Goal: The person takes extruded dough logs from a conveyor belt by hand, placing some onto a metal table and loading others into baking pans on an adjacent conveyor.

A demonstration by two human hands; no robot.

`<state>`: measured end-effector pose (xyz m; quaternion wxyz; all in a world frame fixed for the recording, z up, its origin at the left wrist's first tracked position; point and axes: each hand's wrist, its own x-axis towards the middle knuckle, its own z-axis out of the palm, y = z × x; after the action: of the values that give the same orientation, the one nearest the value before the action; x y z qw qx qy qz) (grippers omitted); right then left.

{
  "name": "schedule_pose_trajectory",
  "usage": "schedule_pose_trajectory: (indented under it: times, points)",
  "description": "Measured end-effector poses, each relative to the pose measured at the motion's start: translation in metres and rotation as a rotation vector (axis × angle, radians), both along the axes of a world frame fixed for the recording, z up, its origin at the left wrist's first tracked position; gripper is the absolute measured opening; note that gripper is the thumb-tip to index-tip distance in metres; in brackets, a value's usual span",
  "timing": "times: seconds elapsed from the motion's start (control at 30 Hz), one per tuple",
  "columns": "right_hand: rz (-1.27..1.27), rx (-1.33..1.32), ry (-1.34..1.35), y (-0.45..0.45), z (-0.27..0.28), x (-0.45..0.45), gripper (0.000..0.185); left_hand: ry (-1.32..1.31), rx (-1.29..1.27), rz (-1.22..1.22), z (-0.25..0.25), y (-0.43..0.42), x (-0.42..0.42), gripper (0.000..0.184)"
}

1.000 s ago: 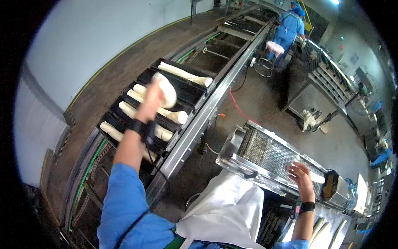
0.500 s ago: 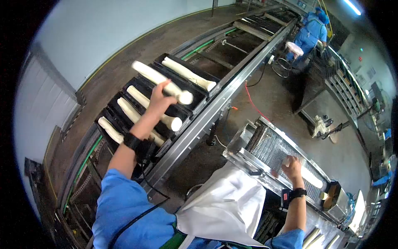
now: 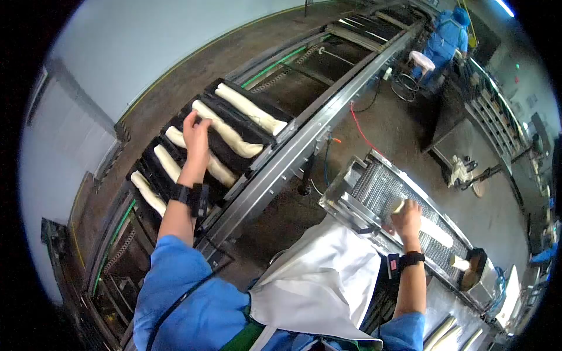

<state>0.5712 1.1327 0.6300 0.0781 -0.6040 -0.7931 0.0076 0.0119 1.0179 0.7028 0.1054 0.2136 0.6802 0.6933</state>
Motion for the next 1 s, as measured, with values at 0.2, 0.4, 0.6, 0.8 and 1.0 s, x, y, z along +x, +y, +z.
schedule_pose_trajectory:
  times: [0.2,0.4,0.6,0.8,1.0]
  points:
    - [-0.381,-0.026,1.94,-0.063,0.075,0.096,0.035,-0.237,-0.22,-0.204,-0.02,0.019,0.057,0.06]
    - [-0.832,0.842,2.084,-0.265,0.035,0.238,0.038,-0.028,-0.133,-0.024,-0.044,-0.023,-0.006,0.062]
    - [-1.541,0.62,0.529,-0.437,-0.03,0.253,0.039,0.234,-0.145,-0.126,-0.01,0.004,0.064,0.04]
    - [-1.763,0.534,-0.171,-0.506,-0.012,0.27,0.049,0.308,-0.099,-0.558,-0.004,0.052,0.187,0.037]
    - [-2.206,0.332,0.222,-0.565,-0.021,0.346,0.044,0.337,-0.115,-0.798,-0.012,0.067,0.228,0.041]
